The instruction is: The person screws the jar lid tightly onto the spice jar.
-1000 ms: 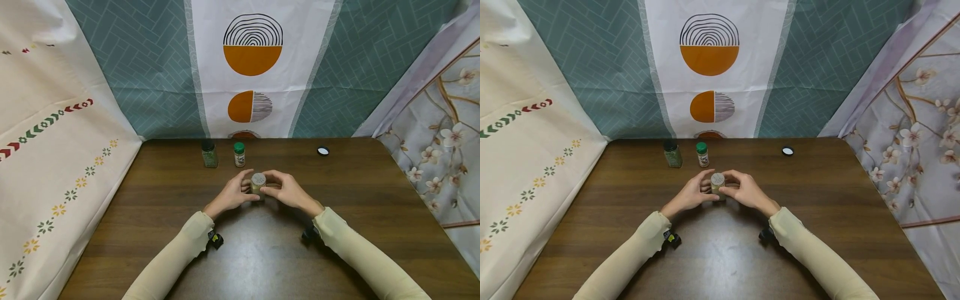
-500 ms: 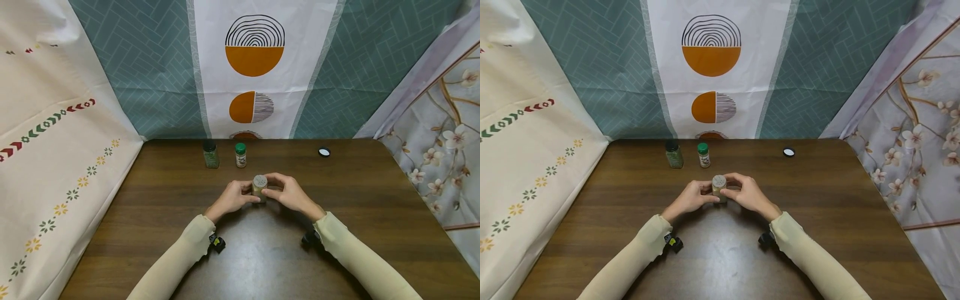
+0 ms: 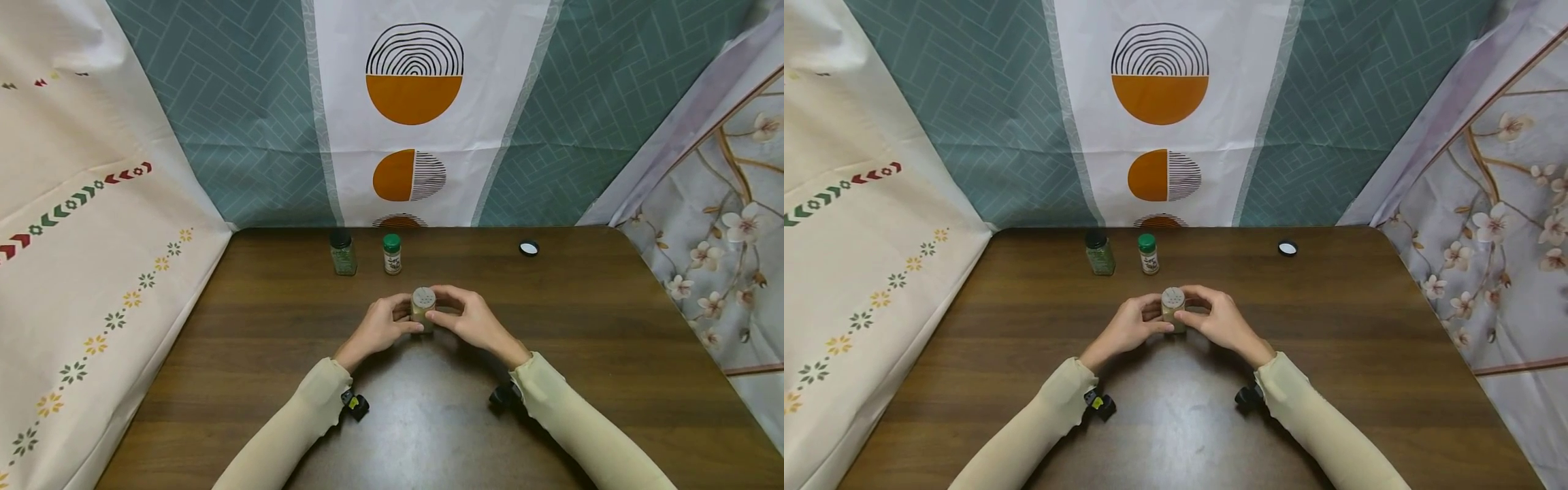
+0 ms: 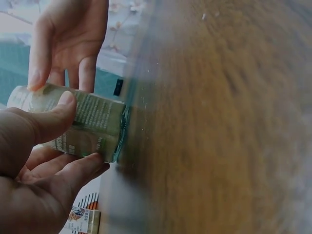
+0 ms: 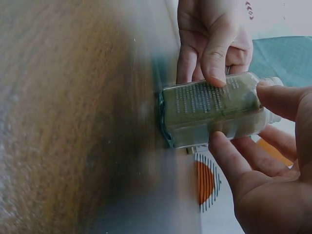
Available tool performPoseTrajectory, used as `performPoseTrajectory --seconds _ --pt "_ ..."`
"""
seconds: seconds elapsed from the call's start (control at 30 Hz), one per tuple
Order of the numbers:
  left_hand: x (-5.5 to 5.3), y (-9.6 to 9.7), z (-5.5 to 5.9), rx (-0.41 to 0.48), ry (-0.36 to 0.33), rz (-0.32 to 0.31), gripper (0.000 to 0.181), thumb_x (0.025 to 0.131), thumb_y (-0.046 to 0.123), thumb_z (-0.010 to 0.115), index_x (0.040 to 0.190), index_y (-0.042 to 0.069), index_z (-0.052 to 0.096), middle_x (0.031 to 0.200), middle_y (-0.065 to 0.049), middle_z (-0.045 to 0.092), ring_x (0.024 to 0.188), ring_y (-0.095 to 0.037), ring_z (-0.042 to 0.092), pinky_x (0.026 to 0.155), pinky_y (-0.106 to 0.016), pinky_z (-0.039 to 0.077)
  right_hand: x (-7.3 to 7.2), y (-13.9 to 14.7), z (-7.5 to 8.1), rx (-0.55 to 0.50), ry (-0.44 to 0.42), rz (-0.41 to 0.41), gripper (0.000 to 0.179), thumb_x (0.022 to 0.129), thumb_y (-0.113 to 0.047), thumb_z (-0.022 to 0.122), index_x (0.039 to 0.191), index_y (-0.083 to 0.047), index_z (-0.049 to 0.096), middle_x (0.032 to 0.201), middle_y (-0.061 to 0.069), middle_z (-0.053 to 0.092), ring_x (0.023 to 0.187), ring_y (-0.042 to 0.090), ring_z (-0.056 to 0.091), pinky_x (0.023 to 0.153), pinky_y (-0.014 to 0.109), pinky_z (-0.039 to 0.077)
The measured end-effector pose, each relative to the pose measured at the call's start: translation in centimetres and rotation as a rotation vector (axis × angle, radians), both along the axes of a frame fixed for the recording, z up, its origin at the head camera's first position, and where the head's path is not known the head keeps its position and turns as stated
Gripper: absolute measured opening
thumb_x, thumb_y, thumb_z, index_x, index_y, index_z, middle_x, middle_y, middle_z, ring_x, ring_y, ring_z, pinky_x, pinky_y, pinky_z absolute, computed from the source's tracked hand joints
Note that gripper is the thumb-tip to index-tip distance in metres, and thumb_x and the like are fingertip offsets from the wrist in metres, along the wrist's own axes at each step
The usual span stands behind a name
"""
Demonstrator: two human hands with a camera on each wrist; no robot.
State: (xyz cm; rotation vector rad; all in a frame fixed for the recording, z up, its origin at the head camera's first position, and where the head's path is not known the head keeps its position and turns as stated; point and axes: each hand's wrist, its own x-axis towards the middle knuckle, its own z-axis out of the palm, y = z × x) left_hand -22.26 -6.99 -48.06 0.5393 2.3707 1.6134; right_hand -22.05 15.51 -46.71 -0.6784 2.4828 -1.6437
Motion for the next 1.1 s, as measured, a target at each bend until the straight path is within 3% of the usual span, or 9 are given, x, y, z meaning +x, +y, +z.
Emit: performPoseTrajectory --seconds 0.4,0.8,1.1 --pt "0.54 -0.35 0.33 -0.035 -0.001 -0.042 0.057 0.090 0.010 0.080 0.142 -0.001 0.058 0.137 -0.019 0.065 0.123 -0.031 0.067 0.098 -0.034 0.058 0.39 0.16 -0.18 -0.010 -0.011 0.017 0.042 0.092 -0.023 0.081 0.131 -0.013 0.068 0.127 0.008 0.071 0.120 0.029 0.067 0.101 0.055 0.055" --pt "0.89 -0.50 0.21 -0.062 -0.002 -0.052 0.057 0.089 0.009 0.081 0.141 -0.002 0.060 0.136 -0.019 0.066 0.120 -0.028 0.069 0.094 -0.029 0.059 0.85 -0.07 0.18 -0.023 -0.036 0.052 0.040 0.090 -0.008 0.080 0.128 -0.007 0.066 0.124 0.013 0.070 0.118 0.033 0.067 0.100 0.057 0.054" --pt "1.00 -0.53 0.17 -0.056 0.006 -0.064 0.057 0.089 0.008 0.081 0.141 -0.002 0.060 0.136 -0.019 0.066 0.119 -0.029 0.069 0.093 -0.028 0.059 0.90 0.21 0.56 0.000 -0.046 0.081 0.036 0.091 -0.016 0.081 0.124 -0.011 0.068 0.122 0.008 0.071 0.116 0.026 0.069 0.093 0.039 0.061"
